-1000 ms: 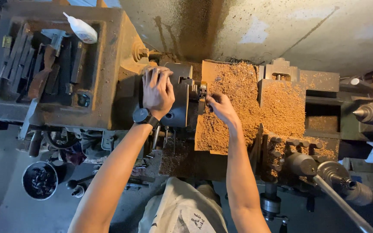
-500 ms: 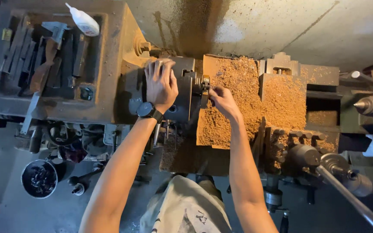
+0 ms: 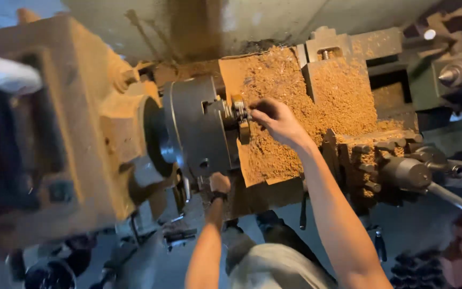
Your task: The person operates a metal lathe, using a wrench to tighten components on the chuck and adjusting the tailstock. They handle a metal part and a wrench while working on the machine.
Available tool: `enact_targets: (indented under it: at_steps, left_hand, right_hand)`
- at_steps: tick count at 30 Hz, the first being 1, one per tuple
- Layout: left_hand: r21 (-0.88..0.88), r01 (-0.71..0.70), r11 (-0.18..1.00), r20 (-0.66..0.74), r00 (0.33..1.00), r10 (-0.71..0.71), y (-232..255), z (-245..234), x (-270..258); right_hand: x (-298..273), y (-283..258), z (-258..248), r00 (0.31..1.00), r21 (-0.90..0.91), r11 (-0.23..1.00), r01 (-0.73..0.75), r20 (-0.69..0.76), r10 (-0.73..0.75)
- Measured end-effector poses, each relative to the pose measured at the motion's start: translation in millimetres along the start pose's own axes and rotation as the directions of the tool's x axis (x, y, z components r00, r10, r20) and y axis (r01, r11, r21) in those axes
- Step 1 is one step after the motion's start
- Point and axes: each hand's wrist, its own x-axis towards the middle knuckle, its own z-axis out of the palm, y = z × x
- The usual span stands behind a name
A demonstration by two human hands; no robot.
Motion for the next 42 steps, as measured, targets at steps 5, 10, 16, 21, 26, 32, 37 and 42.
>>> enact_targets:
  at_steps: [5,10,16,21,26,32,37,42]
  left_hand:
    - [-0.079,-0.166,0.983,-0.065,0.985,0.161,-11.4,58.8,28.5]
    - [-0.105,-0.271,0.957,-0.176,0.952,0.25,-56.5,71.9,24.0]
    - [-0.449,0.053,0.892,0.271,0.959,0.079,-60.8,-30.4,-40.9]
    - [-0.585,-0.025,0.811,0.284,0.93,0.233,36.8,-236.2,-147.9]
    - [-0.502,-0.517,0.693,0.126,0.749,0.65,147.8,-354.5,-199.6]
    - [0.185,-0.825,0.533,0.036,0.548,0.836,298.6,-467.1,-156.7]
    - [0.698,-0.682,0.219,0.219,0.495,0.841,350.4,-433.8,-81.5]
    - [0.799,-0.595,0.088,0.38,0.613,0.692,347.7,-421.0,-59.5]
  right_hand:
    - [-75.4,36.1,28.8,0.871,0.236,0.963,0.132,-0.491,0.001]
    - [-155.4,70.8,87.0,0.913,0.142,0.989,-0.034,-0.399,0.088]
    - [-185.7,91.0,133.9,0.96,-0.033,0.992,-0.125,-0.255,0.113]
    - [-185.7,109.4,165.2,0.961,0.186,0.963,-0.194,-0.161,0.225]
    - [-189.8,92.5,162.3,0.976,0.737,0.672,0.069,-0.19,0.109]
    - [-182.9,57.6,86.4,0.892,0.685,0.615,0.389,-0.447,-0.066]
    - [-92.9,123.2,84.6,0.838,0.542,0.783,0.305,-0.544,0.05]
    - [-32.1,150.7,98.7,0.869,0.556,0.744,0.371,-0.49,-0.068]
